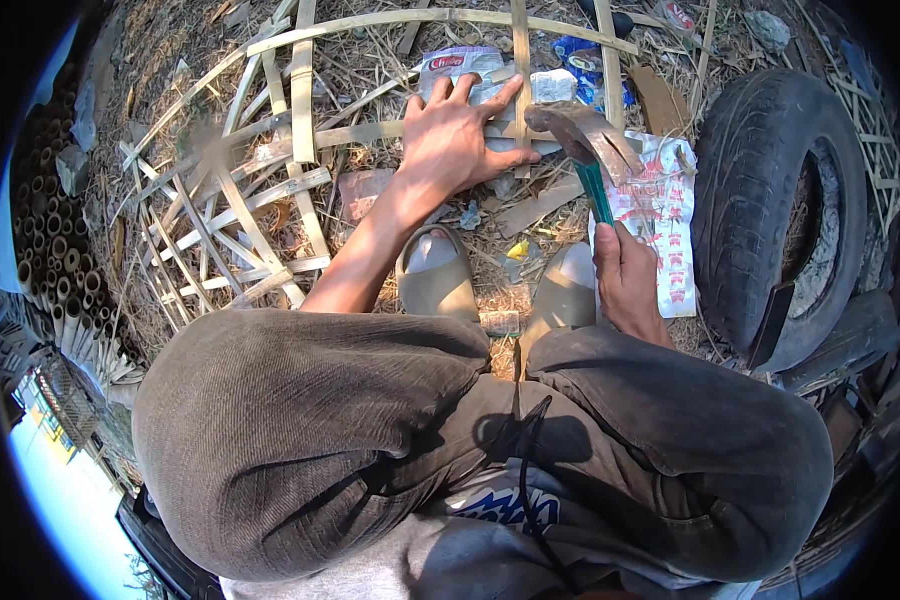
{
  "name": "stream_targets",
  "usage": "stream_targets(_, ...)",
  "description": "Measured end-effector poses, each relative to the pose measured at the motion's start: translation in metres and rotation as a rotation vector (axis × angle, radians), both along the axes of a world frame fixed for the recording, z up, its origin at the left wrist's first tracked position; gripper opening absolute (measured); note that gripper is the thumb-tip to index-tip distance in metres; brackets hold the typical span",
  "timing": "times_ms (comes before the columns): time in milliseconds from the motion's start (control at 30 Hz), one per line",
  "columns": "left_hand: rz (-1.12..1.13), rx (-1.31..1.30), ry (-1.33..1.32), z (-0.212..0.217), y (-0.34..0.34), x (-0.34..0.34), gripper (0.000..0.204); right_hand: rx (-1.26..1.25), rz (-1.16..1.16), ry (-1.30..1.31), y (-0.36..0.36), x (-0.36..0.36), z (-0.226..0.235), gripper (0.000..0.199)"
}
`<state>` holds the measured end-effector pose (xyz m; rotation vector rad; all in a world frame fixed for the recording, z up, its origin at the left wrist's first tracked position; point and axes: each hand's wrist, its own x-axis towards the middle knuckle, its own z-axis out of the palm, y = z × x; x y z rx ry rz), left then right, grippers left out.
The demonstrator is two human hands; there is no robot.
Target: The person builds a bamboo lattice structure by nailing thin bamboo strips together and carving a wooden piece using a large blade.
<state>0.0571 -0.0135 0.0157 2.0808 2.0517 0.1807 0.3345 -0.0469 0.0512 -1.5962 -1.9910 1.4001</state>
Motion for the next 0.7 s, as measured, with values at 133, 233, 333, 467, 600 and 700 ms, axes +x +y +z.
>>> stream_targets(133, -0.001, -0.118, -0.045, 0.003, 0.003, -0.003, 0.100, 0.134, 0.033, 0.075, 0.016, -0.002, 0.020, 0.044)
stream_targets(233, 0.016, -0.141, -0.051, 0.008, 0.004, -0.006, 0.106, 0.079, 0.069, -0.008, 0.021, -0.011, 0.020, 0.046)
stream_targets(333, -0.013, -0.094, -0.076, 0.003, -0.001, -0.008, 0.109, -0.006, 0.116, -0.105, 0.021, -0.001, 0.007, 0.049)
stream_targets(467, -0.022, -0.133, -0.073, 0.005, 0.002, -0.007, 0.110, 0.035, 0.057, -0.049, 0.026, -0.001, 0.020, 0.052)
stream_targets(600, 0.003, -0.131, -0.059, 0.005, 0.001, -0.010, 0.111, 0.152, 0.072, 0.008, 0.028, -0.010, 0.039, 0.050)
stream_targets(700, -0.018, -0.130, -0.067, 0.003, 0.001, -0.008, 0.113, 0.150, 0.087, -0.013, 0.029, -0.008, 0.030, 0.049)
